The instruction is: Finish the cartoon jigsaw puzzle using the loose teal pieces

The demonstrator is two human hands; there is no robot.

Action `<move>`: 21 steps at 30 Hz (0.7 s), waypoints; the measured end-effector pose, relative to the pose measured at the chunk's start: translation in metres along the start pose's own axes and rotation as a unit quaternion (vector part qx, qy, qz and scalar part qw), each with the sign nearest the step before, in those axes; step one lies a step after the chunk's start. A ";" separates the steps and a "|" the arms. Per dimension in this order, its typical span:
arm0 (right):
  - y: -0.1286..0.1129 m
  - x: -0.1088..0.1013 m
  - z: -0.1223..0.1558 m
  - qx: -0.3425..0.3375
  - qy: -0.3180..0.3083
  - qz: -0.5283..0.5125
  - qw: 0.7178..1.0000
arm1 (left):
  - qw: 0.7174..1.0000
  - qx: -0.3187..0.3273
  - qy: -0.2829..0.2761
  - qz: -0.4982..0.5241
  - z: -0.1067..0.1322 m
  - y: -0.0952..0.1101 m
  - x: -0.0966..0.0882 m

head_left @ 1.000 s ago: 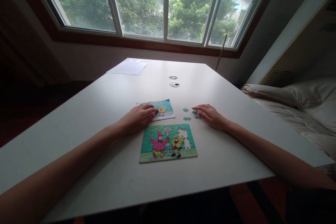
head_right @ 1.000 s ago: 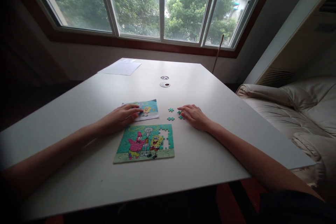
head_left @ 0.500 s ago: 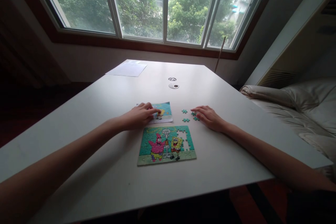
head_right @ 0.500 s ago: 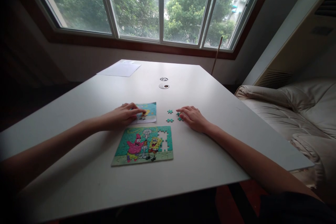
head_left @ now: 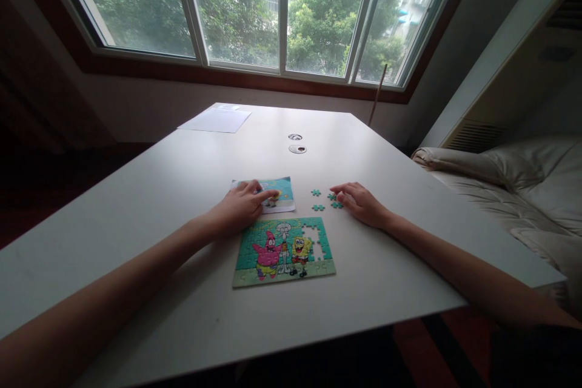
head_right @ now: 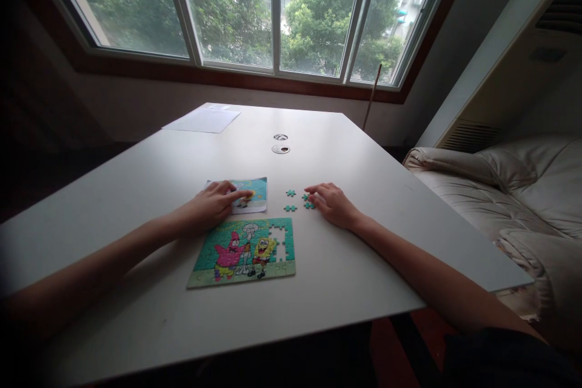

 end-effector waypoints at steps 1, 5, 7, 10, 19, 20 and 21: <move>0.001 -0.002 0.001 0.011 0.016 -0.005 1.000 | 1.000 0.000 -0.003 -0.001 0.000 0.000 -0.001; 0.001 -0.009 0.003 0.040 0.052 -0.006 0.998 | 1.000 0.001 -0.009 0.004 -0.001 0.000 -0.002; 0.001 -0.010 0.003 0.046 0.058 -0.001 0.997 | 1.000 0.004 -0.006 0.005 -0.001 -0.001 -0.002; 0.003 -0.012 0.004 0.050 0.073 0.008 0.996 | 1.000 0.012 0.001 0.005 0.000 -0.001 -0.001; -0.016 -0.014 0.004 -0.024 0.081 0.012 0.996 | 1.000 0.008 0.009 0.003 0.001 -0.001 -0.001; -0.019 -0.012 0.003 -0.031 0.078 0.013 0.996 | 1.000 0.007 0.006 0.001 0.001 -0.002 0.000; -0.022 -0.010 0.003 -0.033 0.076 0.015 0.996 | 1.000 0.007 0.005 0.000 0.001 -0.002 0.000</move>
Point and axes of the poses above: each hand's wrist, its own z-axis away from the middle knuckle, its own x-axis out of the palm, y = z × x, the point moved 7 cm from there along -z, towards the middle knuckle, and after that the axes turned 4 degrees about -y, right-handed, at the moved point
